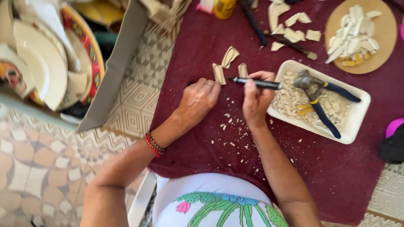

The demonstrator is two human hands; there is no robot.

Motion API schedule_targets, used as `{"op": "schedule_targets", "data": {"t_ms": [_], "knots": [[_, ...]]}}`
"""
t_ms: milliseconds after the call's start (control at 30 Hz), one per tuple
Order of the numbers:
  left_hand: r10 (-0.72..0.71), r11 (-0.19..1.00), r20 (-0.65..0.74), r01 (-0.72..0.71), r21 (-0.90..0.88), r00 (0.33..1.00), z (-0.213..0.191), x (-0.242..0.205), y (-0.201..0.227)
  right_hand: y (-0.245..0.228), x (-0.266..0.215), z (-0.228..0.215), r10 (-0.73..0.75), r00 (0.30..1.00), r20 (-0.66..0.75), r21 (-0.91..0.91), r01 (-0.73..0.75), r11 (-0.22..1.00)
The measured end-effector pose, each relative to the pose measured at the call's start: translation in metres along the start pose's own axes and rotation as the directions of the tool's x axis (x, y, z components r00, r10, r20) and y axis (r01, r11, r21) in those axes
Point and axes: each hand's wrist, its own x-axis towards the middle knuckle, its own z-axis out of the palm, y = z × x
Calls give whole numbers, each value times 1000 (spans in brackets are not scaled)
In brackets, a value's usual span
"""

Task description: Marking and trimming small wooden decorative pieces using a marker and pliers

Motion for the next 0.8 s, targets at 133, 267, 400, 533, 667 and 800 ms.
{"op": "schedule_targets", "data": {"t_ms": [133,267,400,533,667,800], "knots": [[-6,999,66,4,35,998,3,12,-16,-3,1,0,7,1000,-10,-3,-7,1000],[-78,997,105,77,15,991,19,20,-40,6,-5,4,11,1000,2,105,-11,994],[-102,990,145,115,-85,984,15,43,-59,-4,-1,6,16,1000,-17,151,-13,988],[-82,988,153,101,-120,985,7,70,-69,-8,2,8,26,999,-31,207,-19,978],[4,993,281,29,-116,960,0,88,-80,-20,9,7,60,998,-25,236,-52,970],[-10,988,378,67,-140,926,-15,119,-74,-35,18,-5,56,998,-22,48,-55,997]]}}
